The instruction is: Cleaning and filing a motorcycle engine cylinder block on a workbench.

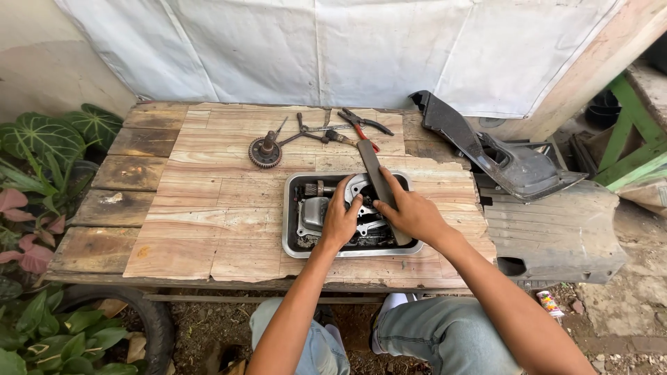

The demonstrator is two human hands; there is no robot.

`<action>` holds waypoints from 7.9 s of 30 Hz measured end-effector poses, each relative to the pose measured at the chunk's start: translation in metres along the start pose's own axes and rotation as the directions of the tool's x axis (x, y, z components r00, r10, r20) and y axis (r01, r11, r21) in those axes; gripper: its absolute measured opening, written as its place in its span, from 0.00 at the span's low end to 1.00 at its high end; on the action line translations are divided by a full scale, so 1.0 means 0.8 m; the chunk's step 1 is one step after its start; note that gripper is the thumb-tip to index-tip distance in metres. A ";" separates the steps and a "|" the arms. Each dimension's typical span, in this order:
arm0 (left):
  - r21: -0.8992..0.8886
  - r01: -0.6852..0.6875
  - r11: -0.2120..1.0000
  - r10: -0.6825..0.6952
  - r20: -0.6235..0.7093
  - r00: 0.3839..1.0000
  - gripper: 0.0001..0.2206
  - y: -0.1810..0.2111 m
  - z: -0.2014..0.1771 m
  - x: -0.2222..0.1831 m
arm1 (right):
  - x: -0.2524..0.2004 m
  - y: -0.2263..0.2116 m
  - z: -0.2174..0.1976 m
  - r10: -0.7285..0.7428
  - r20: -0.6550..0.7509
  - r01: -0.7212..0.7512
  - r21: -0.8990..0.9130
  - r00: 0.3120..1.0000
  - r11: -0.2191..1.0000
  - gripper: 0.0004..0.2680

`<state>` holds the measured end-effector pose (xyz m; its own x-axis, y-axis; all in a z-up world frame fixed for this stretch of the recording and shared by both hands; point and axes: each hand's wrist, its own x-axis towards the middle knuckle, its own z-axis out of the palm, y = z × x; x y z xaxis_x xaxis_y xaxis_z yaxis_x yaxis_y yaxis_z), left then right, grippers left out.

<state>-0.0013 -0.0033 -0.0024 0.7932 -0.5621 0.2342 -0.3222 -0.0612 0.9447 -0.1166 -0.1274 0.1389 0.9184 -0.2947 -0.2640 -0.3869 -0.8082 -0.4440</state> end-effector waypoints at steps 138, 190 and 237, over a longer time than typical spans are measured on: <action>0.502 -0.026 0.864 -0.211 0.408 0.888 0.61 0.012 -0.065 0.036 | 0.054 0.081 0.028 -0.081 -0.278 0.094 0.033 0.957 0.995 0.19; 0.558 -0.275 0.783 -0.045 0.492 0.870 0.29 0.042 -0.074 0.012 | 0.031 -0.012 0.021 0.136 -0.168 -0.087 0.271 0.976 0.959 0.22; 0.690 -0.173 0.703 -0.242 0.461 0.854 0.29 0.009 -0.051 0.019 | 0.036 -0.004 0.057 0.004 -0.254 -0.057 -0.203 0.967 0.978 0.22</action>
<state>0.0293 0.0211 0.0173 0.5173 -0.8451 -0.1348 -0.7204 -0.5150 0.4646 -0.0928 -0.1100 0.0941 0.9077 -0.4177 -0.0400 -0.4141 -0.8765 -0.2455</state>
